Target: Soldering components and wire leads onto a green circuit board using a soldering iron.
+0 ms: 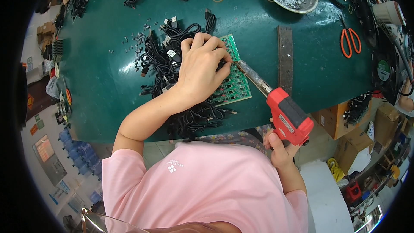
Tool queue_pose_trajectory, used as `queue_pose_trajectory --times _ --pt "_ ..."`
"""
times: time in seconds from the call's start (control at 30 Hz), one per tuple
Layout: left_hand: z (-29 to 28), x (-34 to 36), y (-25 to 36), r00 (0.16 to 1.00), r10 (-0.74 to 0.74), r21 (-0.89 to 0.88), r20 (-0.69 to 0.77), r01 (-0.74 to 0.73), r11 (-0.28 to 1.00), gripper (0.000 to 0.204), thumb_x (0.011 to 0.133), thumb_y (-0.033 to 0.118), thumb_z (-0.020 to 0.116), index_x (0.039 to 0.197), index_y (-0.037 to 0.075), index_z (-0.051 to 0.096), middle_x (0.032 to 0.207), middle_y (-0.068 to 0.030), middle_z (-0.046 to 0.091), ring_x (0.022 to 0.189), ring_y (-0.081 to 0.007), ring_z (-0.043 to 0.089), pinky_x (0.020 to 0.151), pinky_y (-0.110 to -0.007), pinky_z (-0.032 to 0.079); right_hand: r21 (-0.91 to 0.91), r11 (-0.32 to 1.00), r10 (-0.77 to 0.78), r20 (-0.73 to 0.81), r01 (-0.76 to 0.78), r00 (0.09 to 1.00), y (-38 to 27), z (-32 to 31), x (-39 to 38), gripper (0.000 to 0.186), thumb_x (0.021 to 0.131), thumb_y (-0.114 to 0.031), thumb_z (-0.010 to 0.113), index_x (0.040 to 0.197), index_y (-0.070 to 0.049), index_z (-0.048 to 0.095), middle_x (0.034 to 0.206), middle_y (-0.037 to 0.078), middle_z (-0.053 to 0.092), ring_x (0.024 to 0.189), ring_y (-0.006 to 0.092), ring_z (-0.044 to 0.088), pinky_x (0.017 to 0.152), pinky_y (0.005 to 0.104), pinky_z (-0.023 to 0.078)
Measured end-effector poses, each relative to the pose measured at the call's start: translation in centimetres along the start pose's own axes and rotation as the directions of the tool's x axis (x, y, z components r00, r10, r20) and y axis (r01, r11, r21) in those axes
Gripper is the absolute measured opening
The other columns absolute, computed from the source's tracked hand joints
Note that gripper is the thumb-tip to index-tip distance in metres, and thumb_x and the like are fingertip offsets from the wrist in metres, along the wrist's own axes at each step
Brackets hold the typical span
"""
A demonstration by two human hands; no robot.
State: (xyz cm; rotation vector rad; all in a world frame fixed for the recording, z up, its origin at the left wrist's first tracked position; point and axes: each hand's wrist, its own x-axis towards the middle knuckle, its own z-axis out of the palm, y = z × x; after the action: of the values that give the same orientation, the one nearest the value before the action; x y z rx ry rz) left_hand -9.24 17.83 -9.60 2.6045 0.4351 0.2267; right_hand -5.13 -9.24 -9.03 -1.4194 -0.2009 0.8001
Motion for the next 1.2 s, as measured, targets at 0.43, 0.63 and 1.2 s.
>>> queue_pose_trajectory --times 0.43,0.63,1.2 --pt "0.5 0.0 0.1 0.999 0.028 0.035 -0.040 -0.027 0.999 0.009 0.071 0.011 0.069 0.076 0.004 0.066 0.094 -0.0052 0.060 0.102 -0.0253 0.050 0.091 -0.042 0.033 -0.025 0.999 0.032 -0.047 -0.033 0.998 -1.1 0.7 0.0 0.035 0.088 -0.008 0.059 0.118 0.007 0.048 0.064 0.007 0.055 0.051 0.0123 0.050 0.050 0.0274 0.042" --pt "0.5 0.0 0.1 0.998 0.044 0.064 -0.052 -0.041 0.997 0.009 0.071 0.011 0.069 0.076 0.004 0.066 0.093 -0.0058 0.059 0.102 -0.0253 0.050 0.091 -0.042 0.034 0.024 0.997 -0.067 -0.095 0.070 0.993 -0.6 0.2 -0.5 0.043 0.088 -0.009 0.057 0.125 0.011 0.046 0.064 0.008 0.056 0.052 0.0125 0.051 0.048 0.0256 0.041" --pt "0.2 -0.3 -0.2 0.997 0.068 -0.019 -0.021 -0.068 0.997 0.007 0.075 0.006 0.069 0.081 0.004 0.066 0.087 -0.0066 0.059 0.086 -0.0248 0.055 0.078 -0.036 0.041 0.021 0.999 -0.038 -0.049 0.039 0.998 -0.3 0.1 -0.5 0.046 0.089 -0.011 0.059 0.126 0.011 0.044 0.063 0.008 0.055 0.051 0.0130 0.049 0.049 0.0265 0.042"
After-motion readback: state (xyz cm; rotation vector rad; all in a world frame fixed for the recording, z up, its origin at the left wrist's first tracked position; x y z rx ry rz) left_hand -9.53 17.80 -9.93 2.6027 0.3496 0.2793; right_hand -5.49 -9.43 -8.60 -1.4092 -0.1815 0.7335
